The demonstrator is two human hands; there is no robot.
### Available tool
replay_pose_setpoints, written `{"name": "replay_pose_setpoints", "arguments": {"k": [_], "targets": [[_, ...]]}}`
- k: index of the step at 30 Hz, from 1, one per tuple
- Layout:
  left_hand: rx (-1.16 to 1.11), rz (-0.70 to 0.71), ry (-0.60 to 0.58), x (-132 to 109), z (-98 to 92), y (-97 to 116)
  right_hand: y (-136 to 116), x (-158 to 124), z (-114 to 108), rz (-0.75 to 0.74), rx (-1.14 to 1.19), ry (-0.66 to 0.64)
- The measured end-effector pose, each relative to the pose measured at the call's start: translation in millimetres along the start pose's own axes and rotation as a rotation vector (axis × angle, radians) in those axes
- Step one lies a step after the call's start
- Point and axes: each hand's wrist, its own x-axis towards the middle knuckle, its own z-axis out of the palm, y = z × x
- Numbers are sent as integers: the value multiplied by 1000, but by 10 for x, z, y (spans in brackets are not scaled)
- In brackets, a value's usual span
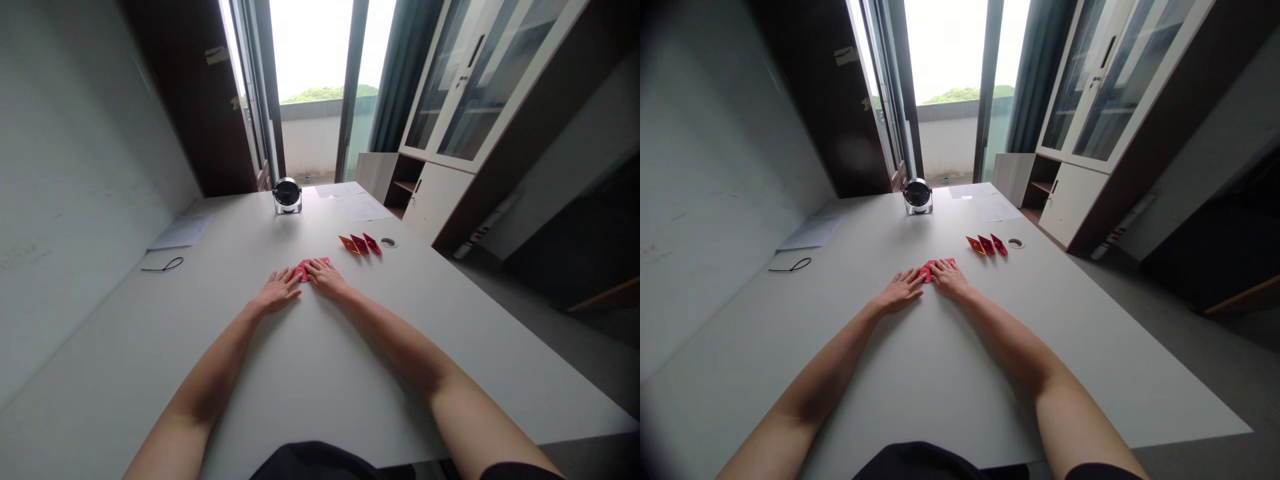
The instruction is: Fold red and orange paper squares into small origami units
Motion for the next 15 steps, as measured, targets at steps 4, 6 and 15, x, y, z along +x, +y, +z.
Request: {"name": "replay_pose_setpoints", "arguments": {"k": [4,6,15], "targets": [[-16,4,2,-32,-25,9,14,-9,-23,69,-33,17],[-31,35,5,-44,-46,9,2,-20,-44,17,-44,18],[-172,41,308,-1,-85,33,85,15,-36,139,-12,0]]}}
